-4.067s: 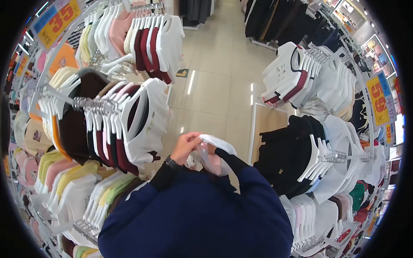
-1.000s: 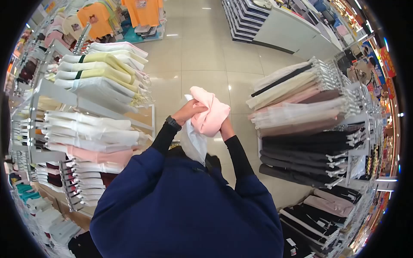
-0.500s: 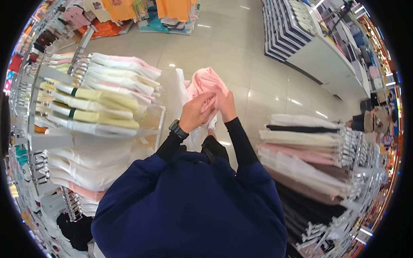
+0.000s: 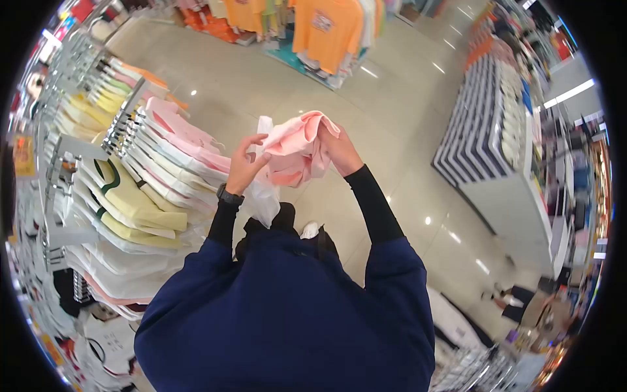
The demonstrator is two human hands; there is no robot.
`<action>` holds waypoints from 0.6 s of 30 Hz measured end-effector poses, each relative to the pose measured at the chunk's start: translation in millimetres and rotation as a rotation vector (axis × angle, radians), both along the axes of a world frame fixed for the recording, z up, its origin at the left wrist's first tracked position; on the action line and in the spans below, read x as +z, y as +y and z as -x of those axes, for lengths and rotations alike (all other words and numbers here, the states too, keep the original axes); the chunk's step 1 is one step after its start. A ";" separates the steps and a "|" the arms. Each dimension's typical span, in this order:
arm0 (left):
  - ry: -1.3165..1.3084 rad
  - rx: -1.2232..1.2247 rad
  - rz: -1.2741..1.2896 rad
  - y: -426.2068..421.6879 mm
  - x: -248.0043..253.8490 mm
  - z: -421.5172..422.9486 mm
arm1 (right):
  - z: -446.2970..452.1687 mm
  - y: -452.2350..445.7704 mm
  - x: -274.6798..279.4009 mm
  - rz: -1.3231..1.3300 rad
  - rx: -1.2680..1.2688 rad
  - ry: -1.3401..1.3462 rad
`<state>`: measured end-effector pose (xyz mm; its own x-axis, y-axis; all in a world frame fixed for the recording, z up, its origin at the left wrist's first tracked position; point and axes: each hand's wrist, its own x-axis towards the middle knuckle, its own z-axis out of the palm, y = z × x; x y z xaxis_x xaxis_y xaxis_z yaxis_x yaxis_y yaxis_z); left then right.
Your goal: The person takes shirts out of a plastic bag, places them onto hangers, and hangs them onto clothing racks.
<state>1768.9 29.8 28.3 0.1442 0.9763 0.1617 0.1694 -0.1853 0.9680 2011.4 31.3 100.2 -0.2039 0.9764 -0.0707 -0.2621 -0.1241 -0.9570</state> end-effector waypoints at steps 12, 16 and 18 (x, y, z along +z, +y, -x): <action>-0.144 0.477 0.045 176.7 10.3 -46.8 | 72.9 230.6 -50.2 -0.647 -0.339 -0.807; -0.242 0.626 0.076 246.6 -3.3 -45.1 | 100.6 270.8 -66.3 -0.350 -0.168 -0.383; -0.221 0.654 0.014 291.9 2.0 -29.3 | 115.8 309.0 -60.6 -0.232 -0.010 -0.253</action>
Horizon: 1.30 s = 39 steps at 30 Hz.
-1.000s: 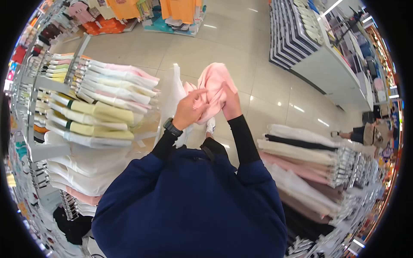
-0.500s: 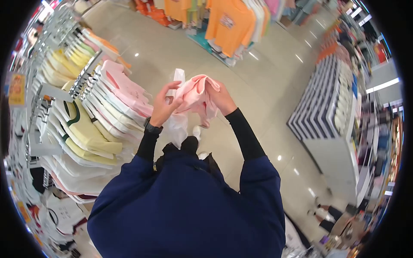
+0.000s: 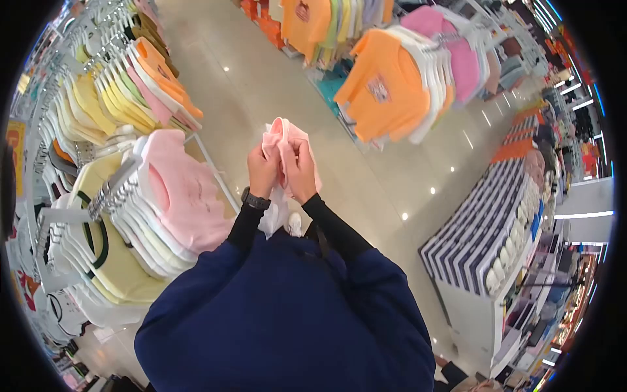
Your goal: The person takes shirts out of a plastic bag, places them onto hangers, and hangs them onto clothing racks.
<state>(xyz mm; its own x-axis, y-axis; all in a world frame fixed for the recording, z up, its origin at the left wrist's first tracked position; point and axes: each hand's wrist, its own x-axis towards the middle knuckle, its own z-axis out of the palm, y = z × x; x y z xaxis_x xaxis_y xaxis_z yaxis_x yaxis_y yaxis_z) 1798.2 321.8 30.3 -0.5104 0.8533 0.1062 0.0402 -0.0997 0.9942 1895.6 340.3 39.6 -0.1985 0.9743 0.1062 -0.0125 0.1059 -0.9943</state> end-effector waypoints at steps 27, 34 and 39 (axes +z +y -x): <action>0.681 0.296 0.262 326.5 55.3 386.4 | 242.7 615.7 53.5 -0.695 0.783 -0.379; 0.785 0.377 0.040 473.5 31.2 366.5 | 345.4 675.1 82.5 -0.603 1.140 -0.345; 0.449 0.149 0.154 579.2 13.3 415.2 | 402.7 751.2 87.8 -0.450 1.236 -0.307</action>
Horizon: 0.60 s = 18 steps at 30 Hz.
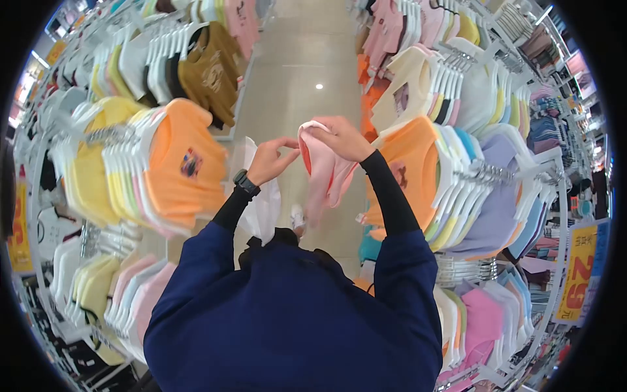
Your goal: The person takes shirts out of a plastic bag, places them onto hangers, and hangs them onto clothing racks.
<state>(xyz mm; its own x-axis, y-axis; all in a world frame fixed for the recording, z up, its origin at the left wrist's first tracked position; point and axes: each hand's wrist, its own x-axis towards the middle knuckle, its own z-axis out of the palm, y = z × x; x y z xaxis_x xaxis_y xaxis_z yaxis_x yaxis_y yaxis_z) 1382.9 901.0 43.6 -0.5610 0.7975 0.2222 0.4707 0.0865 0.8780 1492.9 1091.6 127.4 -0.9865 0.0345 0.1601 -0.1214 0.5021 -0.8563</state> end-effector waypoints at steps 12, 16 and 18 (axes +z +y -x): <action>0.141 -0.078 0.097 169.6 -43.2 156.8 | 124.9 148.1 -6.9 0.489 -0.098 -0.084; 0.034 -0.084 0.151 202.1 -60.2 230.3 | 162.3 222.3 -23.5 0.556 -0.290 -0.079; 0.022 -0.056 0.176 228.5 -58.8 266.1 | 186.5 268.3 -42.4 0.590 -0.353 -0.066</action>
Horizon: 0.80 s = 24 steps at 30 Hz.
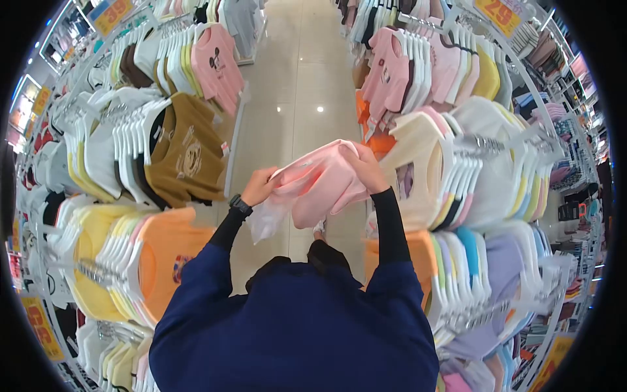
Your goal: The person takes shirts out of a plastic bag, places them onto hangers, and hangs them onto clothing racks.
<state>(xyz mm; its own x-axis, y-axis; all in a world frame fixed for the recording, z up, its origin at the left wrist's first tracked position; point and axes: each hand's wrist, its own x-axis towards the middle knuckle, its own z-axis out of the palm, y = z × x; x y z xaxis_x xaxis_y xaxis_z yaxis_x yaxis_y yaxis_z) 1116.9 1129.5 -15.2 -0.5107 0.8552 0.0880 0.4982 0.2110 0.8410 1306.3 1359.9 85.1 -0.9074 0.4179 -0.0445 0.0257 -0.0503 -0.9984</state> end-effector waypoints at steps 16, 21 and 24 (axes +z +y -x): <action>-0.266 0.535 -0.386 213.7 8.5 231.0 | 222.6 222.9 -89.0 -1.055 -0.082 -0.069; -0.048 0.621 -0.253 285.4 67.5 289.3 | 331.4 225.0 -100.2 -0.755 -0.055 -0.163; -0.022 0.619 -0.118 313.4 70.7 353.7 | 401.8 243.8 -117.2 -0.563 0.074 -0.180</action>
